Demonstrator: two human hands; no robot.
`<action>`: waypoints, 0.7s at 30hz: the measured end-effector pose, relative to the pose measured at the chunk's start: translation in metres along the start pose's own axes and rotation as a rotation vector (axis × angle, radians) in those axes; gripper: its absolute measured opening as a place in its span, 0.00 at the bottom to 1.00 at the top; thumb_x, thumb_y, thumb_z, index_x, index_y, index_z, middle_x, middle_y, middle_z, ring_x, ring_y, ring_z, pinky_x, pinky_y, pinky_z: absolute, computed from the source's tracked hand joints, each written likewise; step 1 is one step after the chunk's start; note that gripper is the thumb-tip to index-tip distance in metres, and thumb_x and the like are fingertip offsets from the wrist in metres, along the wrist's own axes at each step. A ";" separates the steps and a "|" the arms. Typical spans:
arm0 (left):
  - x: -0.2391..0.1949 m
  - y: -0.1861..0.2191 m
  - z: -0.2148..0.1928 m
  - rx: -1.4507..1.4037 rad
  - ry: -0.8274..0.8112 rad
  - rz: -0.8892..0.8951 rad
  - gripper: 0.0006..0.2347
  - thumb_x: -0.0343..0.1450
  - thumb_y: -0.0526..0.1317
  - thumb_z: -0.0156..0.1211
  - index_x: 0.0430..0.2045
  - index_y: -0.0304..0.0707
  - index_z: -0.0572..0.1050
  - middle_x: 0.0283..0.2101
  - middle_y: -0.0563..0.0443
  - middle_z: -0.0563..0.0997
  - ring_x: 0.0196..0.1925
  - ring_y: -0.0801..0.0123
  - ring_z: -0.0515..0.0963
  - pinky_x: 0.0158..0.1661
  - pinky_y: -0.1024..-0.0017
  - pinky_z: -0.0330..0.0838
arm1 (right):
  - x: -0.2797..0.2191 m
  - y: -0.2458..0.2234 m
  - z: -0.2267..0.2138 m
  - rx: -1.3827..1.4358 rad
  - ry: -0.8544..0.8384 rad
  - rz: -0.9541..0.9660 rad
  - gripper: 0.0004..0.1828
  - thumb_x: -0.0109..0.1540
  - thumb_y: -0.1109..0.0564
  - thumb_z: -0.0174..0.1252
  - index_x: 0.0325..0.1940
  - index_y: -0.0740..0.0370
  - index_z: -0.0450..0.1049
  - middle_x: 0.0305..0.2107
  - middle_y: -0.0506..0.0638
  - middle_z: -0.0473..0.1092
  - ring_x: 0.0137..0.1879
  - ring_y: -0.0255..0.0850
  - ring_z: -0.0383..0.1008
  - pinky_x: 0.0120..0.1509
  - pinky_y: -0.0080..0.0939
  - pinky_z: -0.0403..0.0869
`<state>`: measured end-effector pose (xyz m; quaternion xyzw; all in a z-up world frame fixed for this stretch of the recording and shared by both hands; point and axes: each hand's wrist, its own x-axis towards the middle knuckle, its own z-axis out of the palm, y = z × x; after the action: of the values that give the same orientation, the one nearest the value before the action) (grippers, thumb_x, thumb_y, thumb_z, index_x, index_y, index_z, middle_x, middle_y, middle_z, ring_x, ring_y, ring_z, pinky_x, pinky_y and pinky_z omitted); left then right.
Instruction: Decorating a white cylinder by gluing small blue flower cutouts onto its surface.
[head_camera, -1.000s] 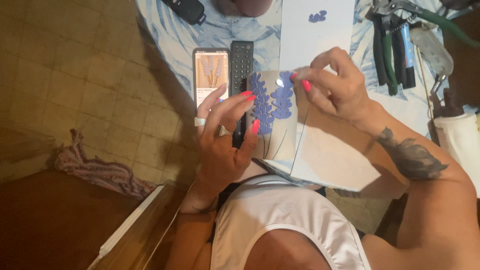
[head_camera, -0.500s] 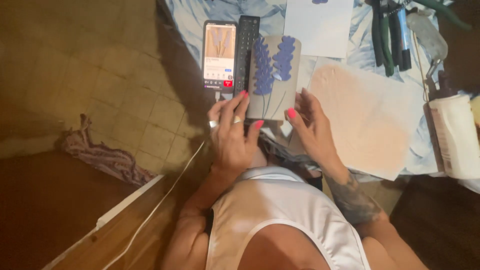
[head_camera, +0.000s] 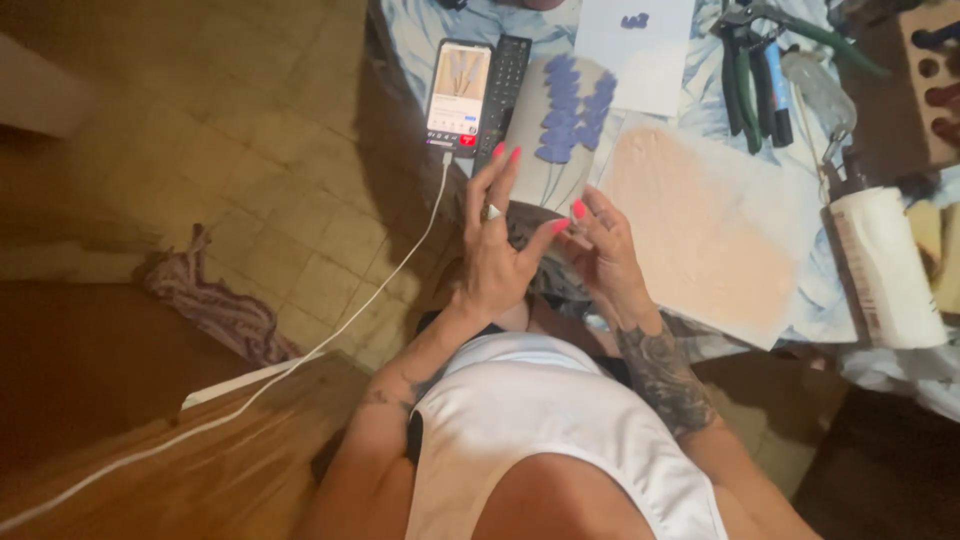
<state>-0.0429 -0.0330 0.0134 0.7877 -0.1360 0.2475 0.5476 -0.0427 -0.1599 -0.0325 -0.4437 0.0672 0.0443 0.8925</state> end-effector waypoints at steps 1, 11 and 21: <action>-0.003 -0.002 -0.001 0.010 0.001 0.004 0.26 0.62 0.45 0.59 0.53 0.38 0.58 0.53 0.42 0.60 0.58 0.50 0.61 0.57 0.60 0.55 | -0.005 -0.004 0.010 0.008 -0.007 0.001 0.25 0.52 0.54 0.57 0.51 0.63 0.62 0.39 0.47 0.65 0.38 0.31 0.66 0.41 0.32 0.71; -0.050 -0.012 -0.013 -0.129 0.058 0.230 0.35 0.60 0.47 0.63 0.56 0.36 0.49 0.60 0.40 0.50 0.63 0.56 0.51 0.61 0.62 0.43 | -0.033 0.010 0.006 0.053 -0.323 -0.261 0.34 0.50 0.60 0.59 0.57 0.64 0.54 0.44 0.54 0.65 0.45 0.36 0.69 0.38 0.25 0.71; -0.073 -0.032 -0.009 -0.253 0.072 0.205 0.34 0.61 0.44 0.61 0.56 0.33 0.48 0.59 0.38 0.50 0.63 0.56 0.50 0.61 0.63 0.42 | -0.040 0.036 0.000 -0.112 -0.244 -0.356 0.31 0.50 0.55 0.59 0.55 0.60 0.57 0.43 0.49 0.66 0.46 0.30 0.67 0.44 0.24 0.69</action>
<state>-0.0911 -0.0176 -0.0486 0.6850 -0.2259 0.3110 0.6189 -0.0873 -0.1387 -0.0545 -0.4888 -0.1233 -0.0567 0.8618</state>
